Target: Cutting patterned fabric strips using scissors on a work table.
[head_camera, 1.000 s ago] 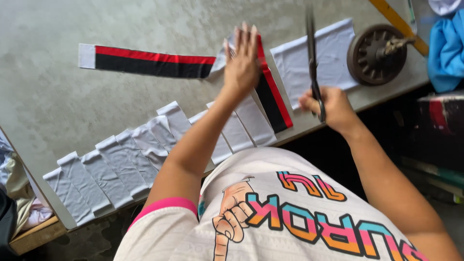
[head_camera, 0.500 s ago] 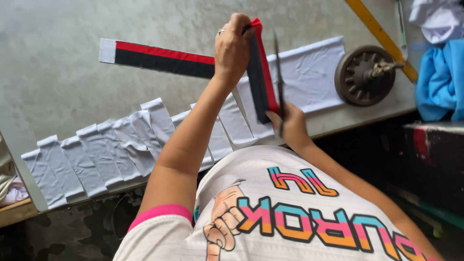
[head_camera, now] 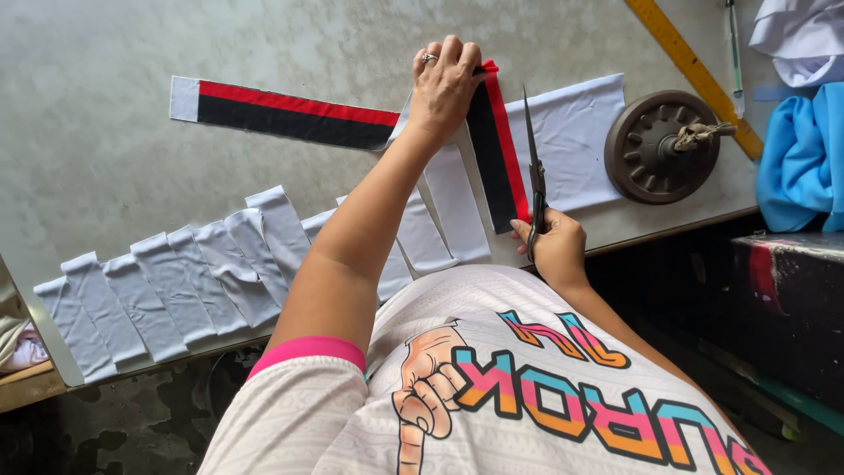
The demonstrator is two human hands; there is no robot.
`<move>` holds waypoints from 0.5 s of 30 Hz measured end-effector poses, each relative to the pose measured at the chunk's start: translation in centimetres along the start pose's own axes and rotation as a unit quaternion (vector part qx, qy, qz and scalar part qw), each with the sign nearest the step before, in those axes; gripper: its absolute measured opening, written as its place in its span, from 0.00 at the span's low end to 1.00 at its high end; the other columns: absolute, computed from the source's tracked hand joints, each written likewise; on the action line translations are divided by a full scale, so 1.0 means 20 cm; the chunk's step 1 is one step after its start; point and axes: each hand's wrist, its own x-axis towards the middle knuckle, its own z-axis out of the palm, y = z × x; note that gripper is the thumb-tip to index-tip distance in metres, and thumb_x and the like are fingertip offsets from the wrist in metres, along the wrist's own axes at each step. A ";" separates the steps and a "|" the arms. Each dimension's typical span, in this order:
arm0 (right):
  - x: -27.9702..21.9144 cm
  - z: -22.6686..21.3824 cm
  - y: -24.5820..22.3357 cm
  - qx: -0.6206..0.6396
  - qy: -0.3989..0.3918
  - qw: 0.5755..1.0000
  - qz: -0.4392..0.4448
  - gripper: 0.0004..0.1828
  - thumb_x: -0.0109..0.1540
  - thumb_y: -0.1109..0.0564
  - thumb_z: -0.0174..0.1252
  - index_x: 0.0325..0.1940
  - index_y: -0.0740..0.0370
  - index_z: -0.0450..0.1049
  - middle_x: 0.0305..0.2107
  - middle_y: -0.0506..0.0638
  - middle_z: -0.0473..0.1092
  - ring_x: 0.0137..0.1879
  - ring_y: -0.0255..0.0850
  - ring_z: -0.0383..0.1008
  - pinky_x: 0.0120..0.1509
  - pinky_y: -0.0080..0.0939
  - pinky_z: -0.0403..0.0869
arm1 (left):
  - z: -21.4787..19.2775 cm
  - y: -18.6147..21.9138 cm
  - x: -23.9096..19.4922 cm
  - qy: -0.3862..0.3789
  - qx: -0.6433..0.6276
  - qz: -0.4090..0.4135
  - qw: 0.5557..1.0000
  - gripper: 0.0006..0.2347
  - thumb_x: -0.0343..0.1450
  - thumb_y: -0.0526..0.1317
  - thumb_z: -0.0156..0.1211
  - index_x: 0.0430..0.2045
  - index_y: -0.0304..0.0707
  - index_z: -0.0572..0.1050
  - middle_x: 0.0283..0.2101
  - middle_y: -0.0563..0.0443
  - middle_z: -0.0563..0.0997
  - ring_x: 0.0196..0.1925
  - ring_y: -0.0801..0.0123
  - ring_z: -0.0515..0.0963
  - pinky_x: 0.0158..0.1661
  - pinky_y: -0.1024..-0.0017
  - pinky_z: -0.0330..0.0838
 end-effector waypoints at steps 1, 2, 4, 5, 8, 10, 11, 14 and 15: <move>0.00 0.00 0.00 0.000 0.001 1.000 0.003 0.09 0.61 0.55 0.68 0.31 0.61 0.77 0.24 0.49 0.79 0.22 0.33 0.76 0.33 0.31 0.74 | 0.01 0.00 -0.01 -0.002 -0.002 0.001 1.000 0.16 0.69 0.51 0.69 0.38 0.49 0.68 0.42 0.54 0.68 0.48 0.57 0.70 0.56 0.55 0.62; 0.00 0.00 0.01 -0.001 0.002 1.000 0.004 0.09 0.61 0.55 0.68 0.32 0.61 0.78 0.24 0.49 0.79 0.22 0.34 0.76 0.32 0.32 0.73 | 0.01 0.00 -0.01 -0.002 0.000 -0.006 1.000 0.15 0.69 0.51 0.69 0.38 0.49 0.68 0.43 0.54 0.68 0.48 0.57 0.70 0.57 0.55 0.62; 0.01 0.01 0.00 0.000 0.001 1.000 0.002 0.09 0.61 0.55 0.68 0.32 0.61 0.78 0.25 0.49 0.79 0.21 0.34 0.76 0.30 0.32 0.73 | 0.01 -0.01 0.00 0.001 0.005 -0.013 1.000 0.15 0.70 0.51 0.68 0.39 0.49 0.67 0.43 0.54 0.67 0.48 0.57 0.71 0.58 0.55 0.62; 0.01 0.01 0.00 0.001 0.002 1.000 0.007 0.09 0.61 0.55 0.68 0.32 0.61 0.78 0.25 0.49 0.79 0.21 0.34 0.76 0.30 0.32 0.72 | 0.01 -0.01 0.00 -0.001 0.005 -0.014 1.000 0.15 0.70 0.52 0.68 0.39 0.49 0.68 0.43 0.53 0.67 0.49 0.56 0.71 0.58 0.54 0.62; 0.00 0.01 0.00 -0.003 0.004 1.000 0.013 0.09 0.62 0.55 0.68 0.31 0.61 0.77 0.25 0.49 0.80 0.22 0.34 0.76 0.30 0.32 0.72 | 0.00 -0.01 -0.01 -0.002 0.004 -0.010 1.000 0.15 0.71 0.52 0.67 0.39 0.49 0.68 0.43 0.53 0.68 0.49 0.56 0.71 0.57 0.54 0.63; 0.01 0.01 -0.01 -0.007 0.007 1.000 0.012 0.10 0.62 0.54 0.68 0.31 0.60 0.77 0.25 0.48 0.80 0.22 0.34 0.77 0.30 0.31 0.71 | -0.02 0.00 0.01 0.003 0.002 -0.003 1.000 0.15 0.71 0.52 0.67 0.39 0.49 0.68 0.43 0.53 0.68 0.49 0.56 0.71 0.57 0.54 0.63; 0.00 0.00 -0.01 -0.005 0.006 1.000 0.005 0.10 0.62 0.55 0.68 0.31 0.61 0.77 0.25 0.48 0.80 0.22 0.33 0.76 0.31 0.31 0.73 | -0.04 0.01 0.00 0.006 0.000 -0.007 1.000 0.15 0.69 0.51 0.69 0.38 0.50 0.69 0.42 0.54 0.69 0.48 0.57 0.72 0.57 0.55 0.62; -0.03 -0.02 0.00 0.006 -0.009 1.000 0.018 0.09 0.61 0.56 0.69 0.32 0.62 0.78 0.25 0.49 0.79 0.22 0.34 0.76 0.31 0.31 0.73 | -0.11 0.06 -0.03 -0.017 0.006 -0.035 0.999 0.20 0.70 0.51 0.71 0.49 0.53 0.66 0.52 0.54 0.67 0.55 0.58 0.72 0.63 0.53 0.58; -0.03 -0.03 -0.01 0.017 -0.023 0.999 0.031 0.08 0.61 0.56 0.69 0.33 0.63 0.78 0.25 0.50 0.79 0.22 0.35 0.76 0.30 0.31 0.73 | -0.14 0.07 -0.03 -0.038 0.016 -0.059 0.997 0.25 0.73 0.51 0.71 0.59 0.55 0.63 0.62 0.53 0.63 0.64 0.57 0.71 0.69 0.51 0.54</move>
